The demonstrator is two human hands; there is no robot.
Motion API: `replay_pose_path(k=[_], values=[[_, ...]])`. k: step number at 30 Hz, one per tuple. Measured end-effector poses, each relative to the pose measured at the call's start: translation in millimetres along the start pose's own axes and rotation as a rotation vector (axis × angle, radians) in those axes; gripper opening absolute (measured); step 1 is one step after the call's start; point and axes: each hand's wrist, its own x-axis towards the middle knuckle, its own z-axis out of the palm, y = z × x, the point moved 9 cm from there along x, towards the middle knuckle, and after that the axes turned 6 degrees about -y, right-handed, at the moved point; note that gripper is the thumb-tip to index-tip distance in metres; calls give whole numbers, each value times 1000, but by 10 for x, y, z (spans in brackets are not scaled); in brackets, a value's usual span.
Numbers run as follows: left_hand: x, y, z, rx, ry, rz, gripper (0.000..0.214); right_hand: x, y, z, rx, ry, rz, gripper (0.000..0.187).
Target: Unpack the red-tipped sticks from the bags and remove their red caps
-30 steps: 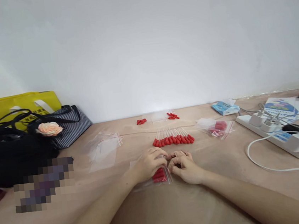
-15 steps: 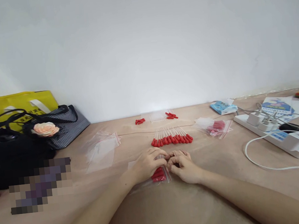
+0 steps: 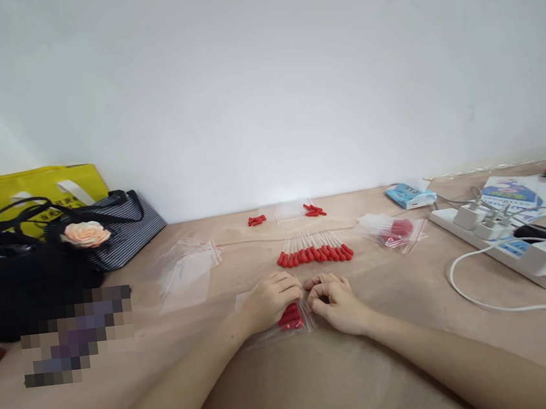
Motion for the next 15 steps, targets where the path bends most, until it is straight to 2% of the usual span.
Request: replay_pose_path(k=[3,5,7,9,12,15], values=[[-11,-38,21,-5,-9,-33,25,-34,-45,-66,-54,66,-71,14],[-20,-57,33,-5,-12,-49,24,-81,-166,-118,-136,119,-222,14],[-24,-66,38,-4,-12,-58,24,-143,-309,-132,-249,153,-397,21],[-25,-68,43,-8,-14,-63,24,-189,-405,-124,-362,183,-512,21],[-25,-59,40,-14,-10,-55,23,-188,-463,-95,-480,207,-567,21],[-32,-57,35,-2,-15,-48,24,-167,-487,-29,-560,183,-607,29]])
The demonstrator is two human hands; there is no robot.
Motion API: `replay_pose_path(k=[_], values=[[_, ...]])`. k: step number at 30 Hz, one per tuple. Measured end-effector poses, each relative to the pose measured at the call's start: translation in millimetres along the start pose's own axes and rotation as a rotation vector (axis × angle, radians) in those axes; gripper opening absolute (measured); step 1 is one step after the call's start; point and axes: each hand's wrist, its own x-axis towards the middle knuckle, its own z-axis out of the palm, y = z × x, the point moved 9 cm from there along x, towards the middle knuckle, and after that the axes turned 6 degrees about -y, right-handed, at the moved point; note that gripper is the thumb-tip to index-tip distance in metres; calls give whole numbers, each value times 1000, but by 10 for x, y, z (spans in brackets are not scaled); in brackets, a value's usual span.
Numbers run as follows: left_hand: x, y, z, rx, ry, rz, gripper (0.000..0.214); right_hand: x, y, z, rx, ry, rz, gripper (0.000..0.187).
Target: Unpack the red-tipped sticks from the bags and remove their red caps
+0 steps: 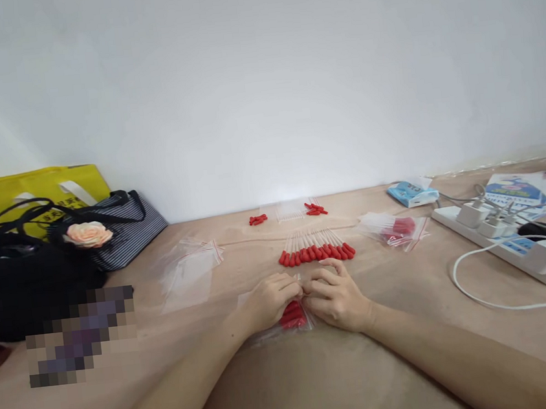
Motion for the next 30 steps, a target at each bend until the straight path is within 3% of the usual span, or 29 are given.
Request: replay_pose_path(k=[5,12,16,19,22,25,28,30], values=[[-13,80,15,98,-48,97,23,-23,-75,43,-125,22,-114,36],[-40,226,-84,300,123,230,24,-17,-135,80,-189,88,-232,33],[-49,240,-101,342,127,284,27,-19,-193,-27,-207,194,-309,30],[-72,150,-180,337,130,265,26,-14,-178,-69,-184,203,-301,26],[-111,17,-257,291,108,193,24,-11,-136,-61,-176,166,-264,23],[-186,-124,-270,146,71,-7,27,-13,-46,-34,-130,100,-190,21],[-351,-179,-137,-33,-24,-261,34,-30,38,-3,35,29,-149,14],[-467,-121,-13,-101,-124,-352,46,-35,93,14,193,-2,-119,15]])
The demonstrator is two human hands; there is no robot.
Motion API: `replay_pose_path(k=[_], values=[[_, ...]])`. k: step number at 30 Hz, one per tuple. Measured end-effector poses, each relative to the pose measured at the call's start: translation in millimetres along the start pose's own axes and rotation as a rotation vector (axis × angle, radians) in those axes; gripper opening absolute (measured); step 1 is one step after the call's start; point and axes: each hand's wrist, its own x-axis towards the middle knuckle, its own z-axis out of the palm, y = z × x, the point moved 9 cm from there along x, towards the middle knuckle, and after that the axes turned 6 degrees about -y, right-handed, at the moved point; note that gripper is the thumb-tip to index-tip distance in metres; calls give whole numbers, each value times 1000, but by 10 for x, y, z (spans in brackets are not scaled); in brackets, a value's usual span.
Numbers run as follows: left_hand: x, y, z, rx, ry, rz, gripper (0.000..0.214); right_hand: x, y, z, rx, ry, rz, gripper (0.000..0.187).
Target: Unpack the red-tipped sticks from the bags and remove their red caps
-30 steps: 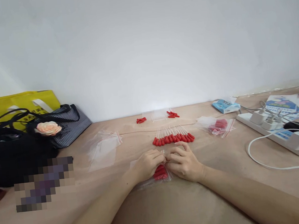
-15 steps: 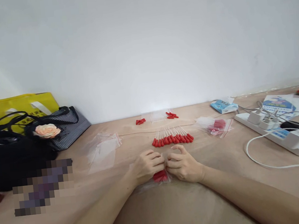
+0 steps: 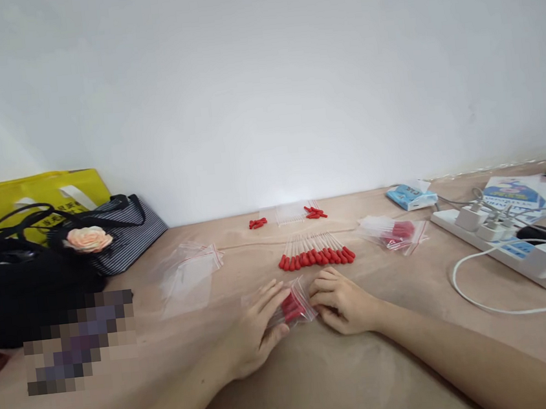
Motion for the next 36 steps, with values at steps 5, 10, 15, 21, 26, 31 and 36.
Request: replay_pose_path(k=[5,10,15,21,26,31,36], values=[[-117,76,154,-47,-164,-25,46,18,136,22,297,0,135,22],[-82,32,136,-72,-135,-58,46,29,116,105,367,-128,140,29],[-97,-14,152,-84,-102,-99,46,41,108,103,369,-158,169,26],[-96,-41,160,-97,-77,-93,47,106,127,140,301,-163,312,28],[-100,-41,161,-103,-82,-95,47,121,130,172,251,-147,366,23],[-88,-3,141,-90,-90,-68,47,137,62,150,332,-99,312,16],[-72,-13,159,-77,-133,-69,48,120,100,137,487,-76,309,9]])
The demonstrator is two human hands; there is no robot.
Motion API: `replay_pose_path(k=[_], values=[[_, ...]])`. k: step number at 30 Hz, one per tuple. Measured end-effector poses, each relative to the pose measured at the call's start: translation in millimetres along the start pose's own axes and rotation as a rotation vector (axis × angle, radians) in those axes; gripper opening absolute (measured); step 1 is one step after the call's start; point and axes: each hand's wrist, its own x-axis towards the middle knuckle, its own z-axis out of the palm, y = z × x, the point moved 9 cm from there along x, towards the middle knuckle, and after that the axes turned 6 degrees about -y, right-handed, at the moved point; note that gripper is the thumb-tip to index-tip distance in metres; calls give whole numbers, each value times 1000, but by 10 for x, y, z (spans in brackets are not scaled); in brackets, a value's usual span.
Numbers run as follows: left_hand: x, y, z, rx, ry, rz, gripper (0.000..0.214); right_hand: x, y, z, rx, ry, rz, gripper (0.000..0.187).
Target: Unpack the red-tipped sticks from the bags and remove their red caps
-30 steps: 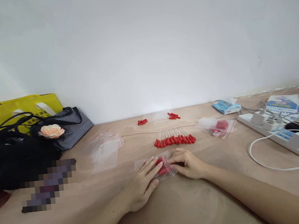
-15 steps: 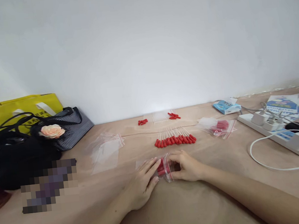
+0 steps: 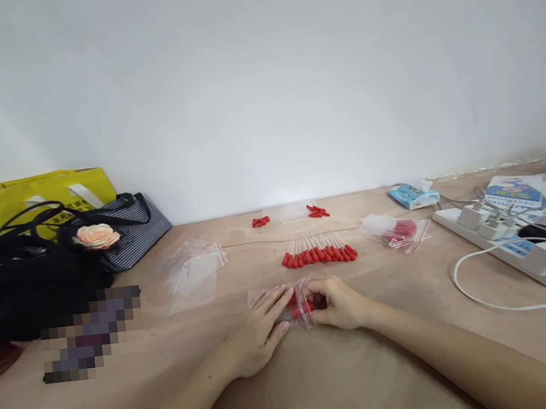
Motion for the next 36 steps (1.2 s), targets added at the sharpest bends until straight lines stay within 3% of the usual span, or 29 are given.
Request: replay_pose_path(k=[5,10,15,21,23,27,29,31,34,36], values=[[-11,-17,3,-18,-44,-33,49,-79,211,-176,109,18,55,13],[-20,-8,-6,-12,-68,-45,48,-175,529,-243,438,26,165,22],[-16,2,-28,-28,-34,-28,47,-188,649,-289,666,0,232,29],[-41,-8,-45,-59,-8,-13,48,-275,712,-834,679,53,228,24],[-58,-16,-119,-95,69,-15,46,-307,697,-1034,638,116,219,24],[-59,-90,-425,-281,385,-88,32,-277,473,-1240,464,343,132,20],[47,-186,-438,-527,403,-191,28,-238,281,-1204,312,484,69,17],[206,-284,-296,-897,315,-337,28,-166,31,-1037,58,544,-11,9],[418,-291,-76,-1407,223,-460,25,-13,-279,-622,-247,475,-160,6],[505,-309,-14,-1543,227,-489,19,78,-377,-358,-378,382,-233,9]])
